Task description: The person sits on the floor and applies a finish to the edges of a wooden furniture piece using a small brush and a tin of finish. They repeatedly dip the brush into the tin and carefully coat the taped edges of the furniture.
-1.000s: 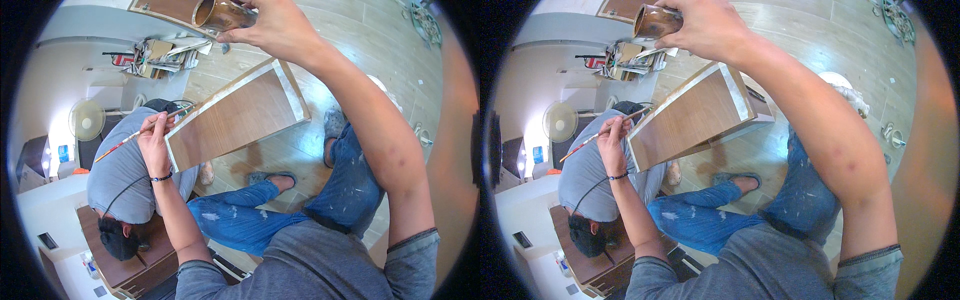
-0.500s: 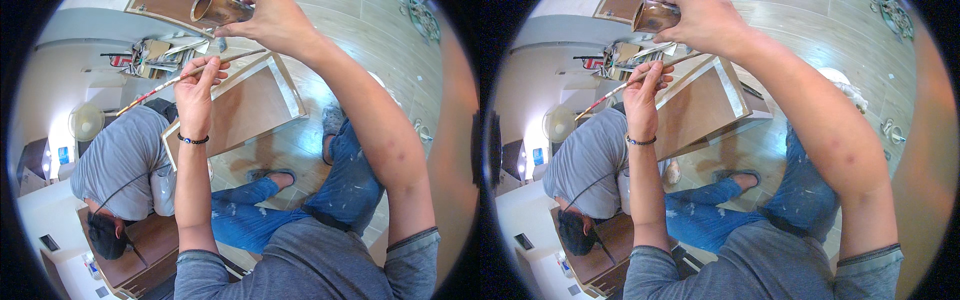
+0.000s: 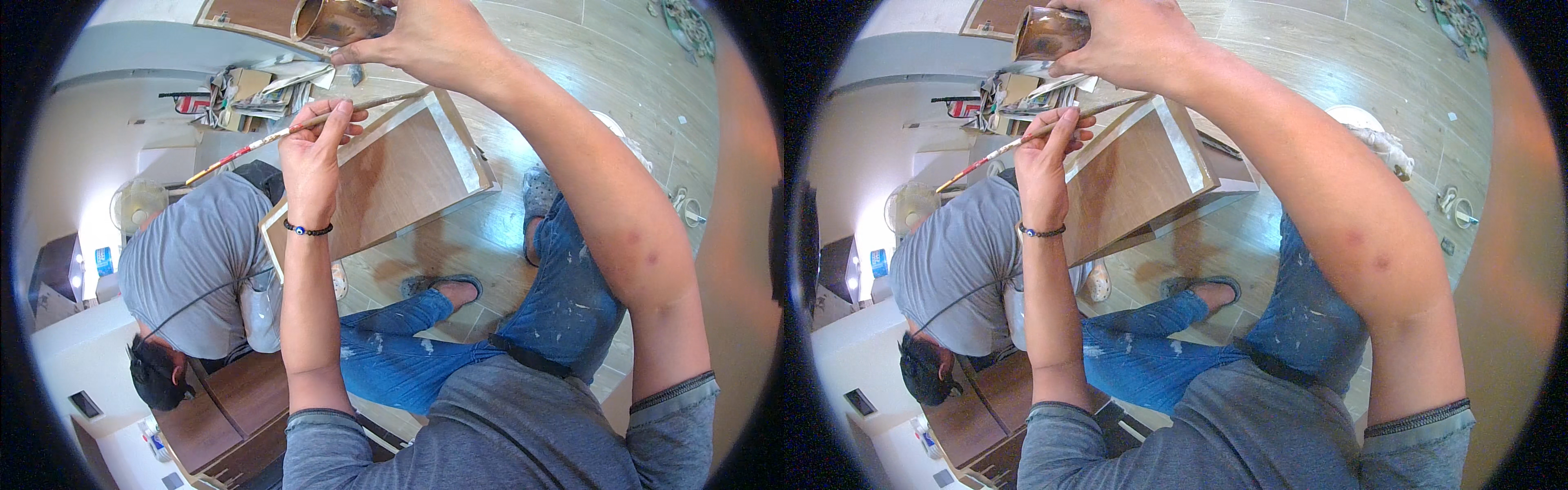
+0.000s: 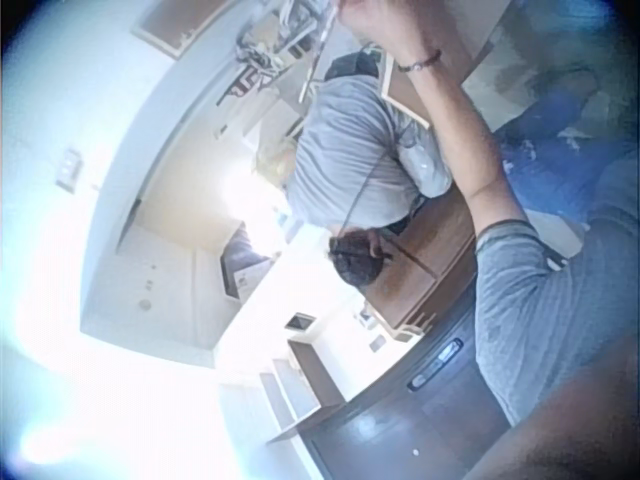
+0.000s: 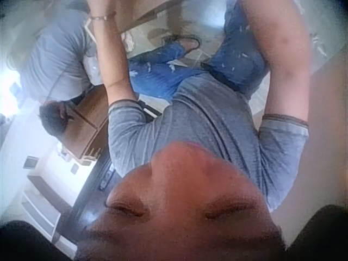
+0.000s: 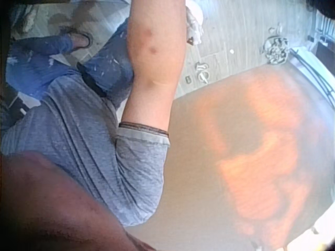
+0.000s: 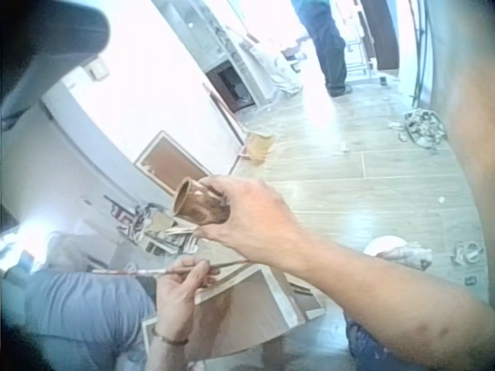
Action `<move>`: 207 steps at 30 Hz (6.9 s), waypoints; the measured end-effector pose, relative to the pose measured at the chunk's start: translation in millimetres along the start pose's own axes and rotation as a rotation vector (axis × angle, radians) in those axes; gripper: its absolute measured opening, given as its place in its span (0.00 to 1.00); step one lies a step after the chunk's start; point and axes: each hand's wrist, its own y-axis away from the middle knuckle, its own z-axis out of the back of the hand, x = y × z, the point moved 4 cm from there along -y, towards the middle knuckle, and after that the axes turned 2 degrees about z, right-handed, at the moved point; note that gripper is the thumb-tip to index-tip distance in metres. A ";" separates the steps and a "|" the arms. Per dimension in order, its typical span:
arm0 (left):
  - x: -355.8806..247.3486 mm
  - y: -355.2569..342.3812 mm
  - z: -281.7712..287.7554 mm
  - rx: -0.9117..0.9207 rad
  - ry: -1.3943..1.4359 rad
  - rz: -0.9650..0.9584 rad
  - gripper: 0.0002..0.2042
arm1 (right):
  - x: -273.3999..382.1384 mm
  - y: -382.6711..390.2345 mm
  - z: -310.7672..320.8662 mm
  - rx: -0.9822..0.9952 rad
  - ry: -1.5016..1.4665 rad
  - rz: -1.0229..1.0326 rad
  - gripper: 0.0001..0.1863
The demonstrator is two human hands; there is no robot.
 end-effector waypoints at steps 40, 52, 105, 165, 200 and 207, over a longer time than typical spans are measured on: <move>41.7 49.2 146.4 -0.190 -0.110 0.198 0.09 | 2.4 11.1 -9.2 0.049 -0.150 -0.061 0.29; 24.5 98.1 193.5 -0.473 -0.535 0.002 0.10 | -4.3 2.1 -11.1 -0.018 0.061 0.021 0.33; -17.2 74.4 94.4 -0.258 -0.938 -0.130 0.11 | 10.3 1.8 -10.8 0.014 -0.006 0.114 0.32; -0.6 84.9 150.9 -0.368 0.104 -0.060 0.13 | -15.0 16.5 3.1 0.019 0.105 0.058 0.32; 38.7 149.4 198.6 -0.542 -0.393 -0.498 0.14 | -68.0 -38.0 -17.2 -0.139 0.445 0.126 0.31; 31.1 160.7 204.0 -0.671 -0.444 -0.550 0.15 | -79.8 -20.7 -1.8 -0.107 0.342 0.036 0.28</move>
